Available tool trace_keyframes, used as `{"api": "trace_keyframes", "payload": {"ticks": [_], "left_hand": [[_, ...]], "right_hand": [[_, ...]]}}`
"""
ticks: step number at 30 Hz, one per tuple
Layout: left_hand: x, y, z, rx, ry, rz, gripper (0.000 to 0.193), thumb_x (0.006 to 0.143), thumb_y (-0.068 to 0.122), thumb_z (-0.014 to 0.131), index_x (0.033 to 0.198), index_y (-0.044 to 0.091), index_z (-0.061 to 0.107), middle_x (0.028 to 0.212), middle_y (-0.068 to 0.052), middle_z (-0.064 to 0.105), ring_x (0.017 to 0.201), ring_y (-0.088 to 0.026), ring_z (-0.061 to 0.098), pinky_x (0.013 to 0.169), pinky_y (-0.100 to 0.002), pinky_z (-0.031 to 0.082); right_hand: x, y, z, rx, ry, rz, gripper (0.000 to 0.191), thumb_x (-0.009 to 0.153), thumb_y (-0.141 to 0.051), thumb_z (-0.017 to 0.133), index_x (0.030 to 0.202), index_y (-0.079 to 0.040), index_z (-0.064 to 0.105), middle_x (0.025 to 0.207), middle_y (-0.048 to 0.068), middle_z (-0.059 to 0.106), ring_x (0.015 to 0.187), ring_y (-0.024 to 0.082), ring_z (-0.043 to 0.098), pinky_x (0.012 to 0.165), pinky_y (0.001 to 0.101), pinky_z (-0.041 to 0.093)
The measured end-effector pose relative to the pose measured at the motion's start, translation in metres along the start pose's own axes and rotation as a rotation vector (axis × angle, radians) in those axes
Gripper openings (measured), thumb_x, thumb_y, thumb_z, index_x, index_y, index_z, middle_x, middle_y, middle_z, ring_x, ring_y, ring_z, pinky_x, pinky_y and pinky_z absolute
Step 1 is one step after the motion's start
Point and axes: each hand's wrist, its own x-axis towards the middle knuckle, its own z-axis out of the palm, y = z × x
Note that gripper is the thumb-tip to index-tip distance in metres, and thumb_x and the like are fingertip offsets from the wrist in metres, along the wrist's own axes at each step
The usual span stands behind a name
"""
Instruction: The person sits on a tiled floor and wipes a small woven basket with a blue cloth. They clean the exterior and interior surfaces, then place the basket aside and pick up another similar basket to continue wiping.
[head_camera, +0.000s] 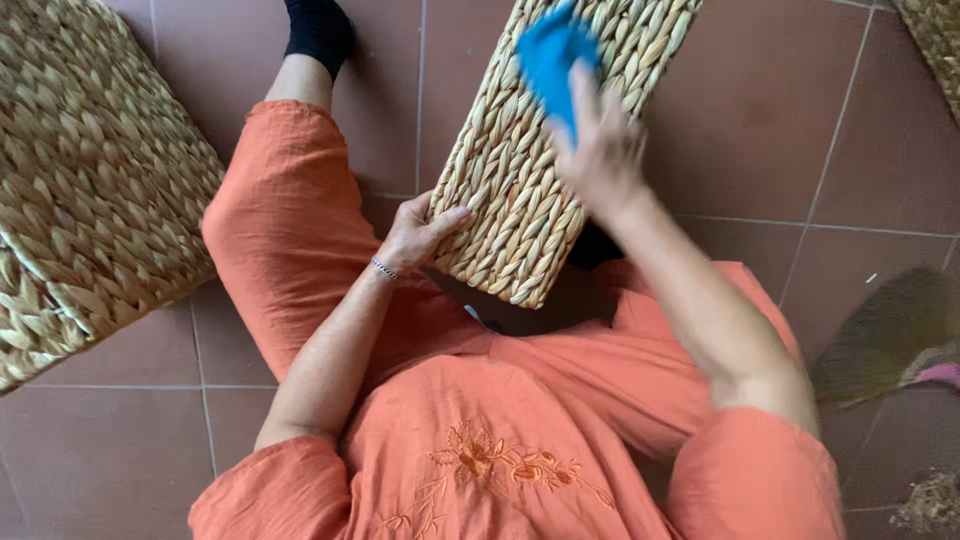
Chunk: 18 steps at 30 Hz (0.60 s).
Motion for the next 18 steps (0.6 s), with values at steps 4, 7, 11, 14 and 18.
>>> {"api": "trace_keyframes", "payload": {"ticks": [4, 7, 11, 14, 18], "left_hand": [[0.008, -0.021, -0.010, 0.168, 0.087, 0.039, 0.041, 0.106, 0.032, 0.060, 0.128, -0.002, 0.068, 0.105, 0.001, 0.069, 0.092, -0.006, 0.060, 0.083, -0.025, 0.054], [0.011, -0.036, -0.021, 0.078, 0.086, 0.040, 0.046, 0.107, 0.040, 0.052, 0.120, -0.002, 0.068, 0.106, 0.002, 0.070, 0.096, -0.004, 0.060, 0.086, -0.023, 0.053], [0.013, -0.048, -0.031, 0.196, 0.113, 0.065, 0.047, 0.110, 0.040, 0.052, 0.110, -0.003, 0.071, 0.098, 0.001, 0.069, 0.090, -0.006, 0.059, 0.083, -0.023, 0.052], [0.011, -0.048, -0.031, 0.187, 0.116, 0.082, 0.048, 0.112, 0.040, 0.052, 0.106, -0.004, 0.071, 0.094, 0.001, 0.066, 0.086, -0.007, 0.055, 0.077, -0.025, 0.050], [0.003, -0.036, -0.027, 0.185, 0.123, 0.024, 0.047, 0.108, 0.040, 0.051, 0.106, -0.003, 0.070, 0.096, 0.002, 0.068, 0.087, -0.005, 0.058, 0.078, -0.024, 0.052]], "right_hand": [[-0.091, -0.067, -0.041, 0.023, -0.198, -0.325, 0.060, 0.094, -0.018, 0.066, 0.148, 0.001, 0.048, 0.085, 0.013, 0.054, 0.067, 0.027, 0.058, 0.054, 0.0389, 0.049], [-0.118, -0.076, -0.047, 0.015, -0.171, -0.516, 0.054, 0.090, -0.013, 0.061, 0.143, -0.005, 0.055, 0.085, 0.010, 0.055, 0.067, 0.023, 0.056, 0.052, 0.0355, 0.048], [-0.067, -0.023, -0.035, -0.070, -0.080, -0.454, 0.038, 0.102, -0.016, 0.063, 0.139, -0.006, 0.060, 0.081, 0.004, 0.051, 0.066, 0.019, 0.052, 0.052, 0.0357, 0.044], [0.004, 0.046, -0.018, -0.239, 0.038, -0.190, 0.058, 0.103, -0.029, 0.069, 0.150, -0.004, 0.045, 0.093, 0.010, 0.054, 0.071, 0.019, 0.054, 0.050, 0.0324, 0.046], [0.064, 0.119, 0.016, 0.037, 0.108, 0.207, 0.050, 0.107, -0.014, 0.066, 0.148, -0.006, 0.040, 0.126, 0.026, 0.055, 0.095, 0.031, 0.065, 0.072, 0.0428, 0.063]]}}
